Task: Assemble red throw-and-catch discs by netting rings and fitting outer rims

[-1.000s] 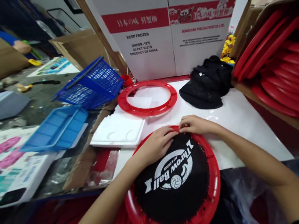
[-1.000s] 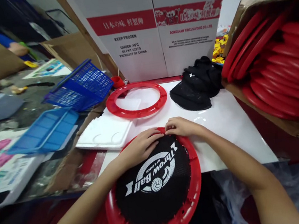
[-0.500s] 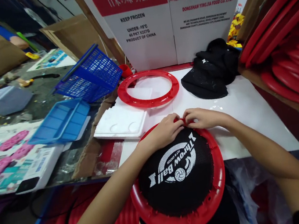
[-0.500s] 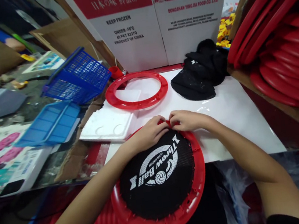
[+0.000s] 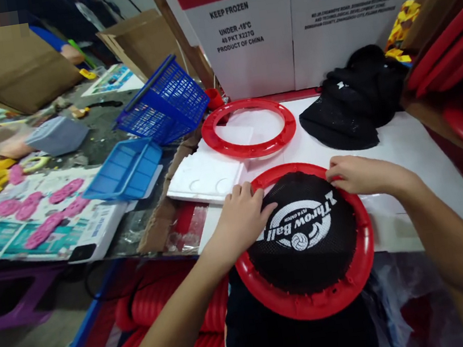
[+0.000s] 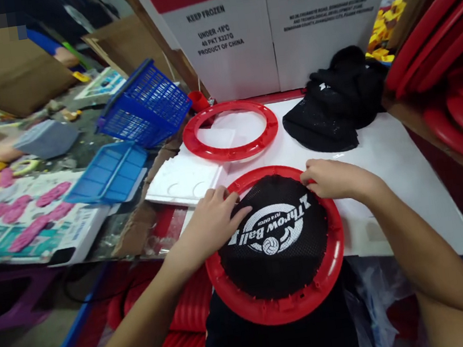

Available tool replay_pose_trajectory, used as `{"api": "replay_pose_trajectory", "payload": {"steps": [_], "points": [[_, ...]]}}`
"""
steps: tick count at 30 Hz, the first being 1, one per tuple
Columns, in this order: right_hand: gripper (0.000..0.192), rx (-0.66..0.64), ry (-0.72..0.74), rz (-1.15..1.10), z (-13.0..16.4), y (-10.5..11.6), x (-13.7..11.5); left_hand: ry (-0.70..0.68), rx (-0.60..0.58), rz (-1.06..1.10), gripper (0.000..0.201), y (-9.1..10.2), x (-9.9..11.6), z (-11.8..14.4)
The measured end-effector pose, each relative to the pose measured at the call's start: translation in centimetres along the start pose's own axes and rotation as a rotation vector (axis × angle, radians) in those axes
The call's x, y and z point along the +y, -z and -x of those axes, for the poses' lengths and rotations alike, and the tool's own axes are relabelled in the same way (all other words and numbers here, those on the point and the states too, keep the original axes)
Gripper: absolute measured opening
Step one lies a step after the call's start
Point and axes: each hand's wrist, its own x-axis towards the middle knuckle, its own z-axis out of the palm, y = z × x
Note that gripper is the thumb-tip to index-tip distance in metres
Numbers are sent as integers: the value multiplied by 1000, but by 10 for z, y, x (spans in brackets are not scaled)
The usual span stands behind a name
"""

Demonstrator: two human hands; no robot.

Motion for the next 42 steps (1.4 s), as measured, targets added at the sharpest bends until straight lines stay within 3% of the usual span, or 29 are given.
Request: {"api": "replay_pose_trajectory", "payload": {"steps": [3,6,9,12,16,23,30,36,39,42], "points": [[17,-184,19,-61,12,15,0,-61,-44,102,40,-18,-8,2],[25,-26,99,-98,6,20,-11,-169,-54,320,29,-26,-7,-10],[28,89,173,-129,-12,3,-27,-219,-40,560,19,-24,-2,-21],[34,-32,172,-103,-24,-20,-35,-225,1,701,11,-18,-2,-22],[20,-29,167,-160,-27,-28,-33,-113,36,602,12,-14,-9,-9],[24,90,152,-204,-34,-25,-31,36,73,614,16,-17,-12,1],[21,208,121,-202,-39,-37,-26,94,98,871,14,-26,-34,-5],[25,193,137,-214,-41,-38,-24,4,25,850,22,-14,-35,-3],[25,194,142,-208,-41,-37,-26,-167,-24,698,24,-11,-27,4],[24,189,140,-200,-41,-36,-27,-191,-34,544,24,-14,-21,11]]}}
